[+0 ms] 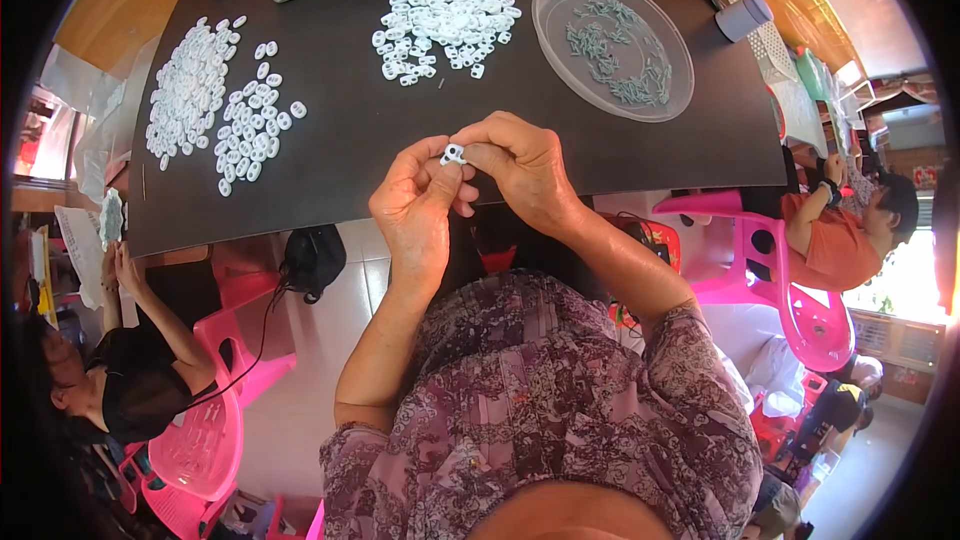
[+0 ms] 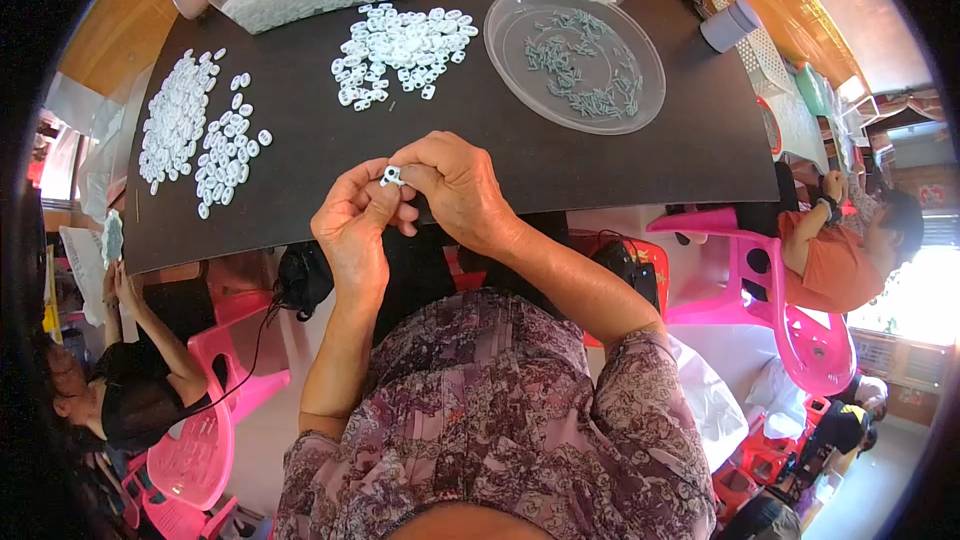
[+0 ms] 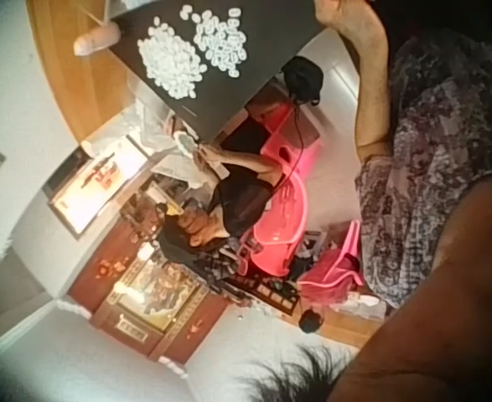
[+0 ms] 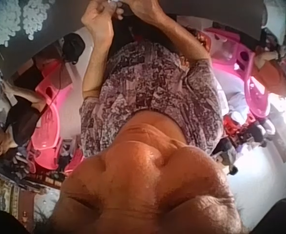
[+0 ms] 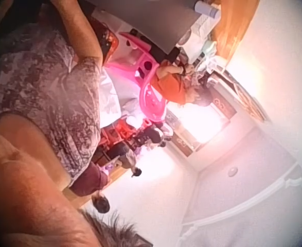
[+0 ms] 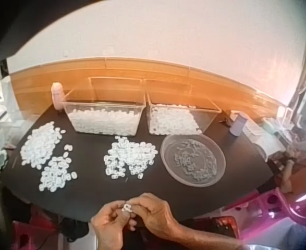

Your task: Manually assembling small white and grey plastic components at a workbench.

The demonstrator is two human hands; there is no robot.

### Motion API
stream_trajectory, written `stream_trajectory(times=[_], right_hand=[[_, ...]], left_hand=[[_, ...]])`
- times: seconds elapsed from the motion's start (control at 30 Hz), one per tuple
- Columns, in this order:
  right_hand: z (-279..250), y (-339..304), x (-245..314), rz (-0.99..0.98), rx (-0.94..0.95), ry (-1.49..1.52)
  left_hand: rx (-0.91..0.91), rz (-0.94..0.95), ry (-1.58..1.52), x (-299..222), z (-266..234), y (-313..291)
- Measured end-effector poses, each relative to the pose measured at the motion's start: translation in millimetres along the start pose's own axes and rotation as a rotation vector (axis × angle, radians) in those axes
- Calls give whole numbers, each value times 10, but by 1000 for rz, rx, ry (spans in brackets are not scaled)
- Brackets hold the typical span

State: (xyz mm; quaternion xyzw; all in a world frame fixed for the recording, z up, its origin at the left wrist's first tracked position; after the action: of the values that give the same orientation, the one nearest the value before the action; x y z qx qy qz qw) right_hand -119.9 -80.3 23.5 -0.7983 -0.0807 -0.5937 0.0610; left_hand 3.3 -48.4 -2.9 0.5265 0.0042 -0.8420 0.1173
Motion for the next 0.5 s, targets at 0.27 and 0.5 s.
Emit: stream_trajectory(times=[0.27, 0.5], right_hand=[[0, -7, 36, -101, -33, -103], [35, -94, 182, -370, -141, -290]], left_hand=[[18, 19, -36, 12, -13, 17], [-147, -21, -107, 2, -5, 50]])
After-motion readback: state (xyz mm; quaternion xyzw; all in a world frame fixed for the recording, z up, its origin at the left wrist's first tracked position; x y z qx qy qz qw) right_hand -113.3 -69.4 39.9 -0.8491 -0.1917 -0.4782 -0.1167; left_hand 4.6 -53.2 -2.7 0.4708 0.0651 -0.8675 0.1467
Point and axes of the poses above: each hand's wrist, its own y-axis towards the middle knuckle, its own z-axis out of the palm, x = y × z, the point moved 5 cm from there along y, towards the middle knuckle, and after that the axes turned 12 degrees about z, right-handed, at the moved point
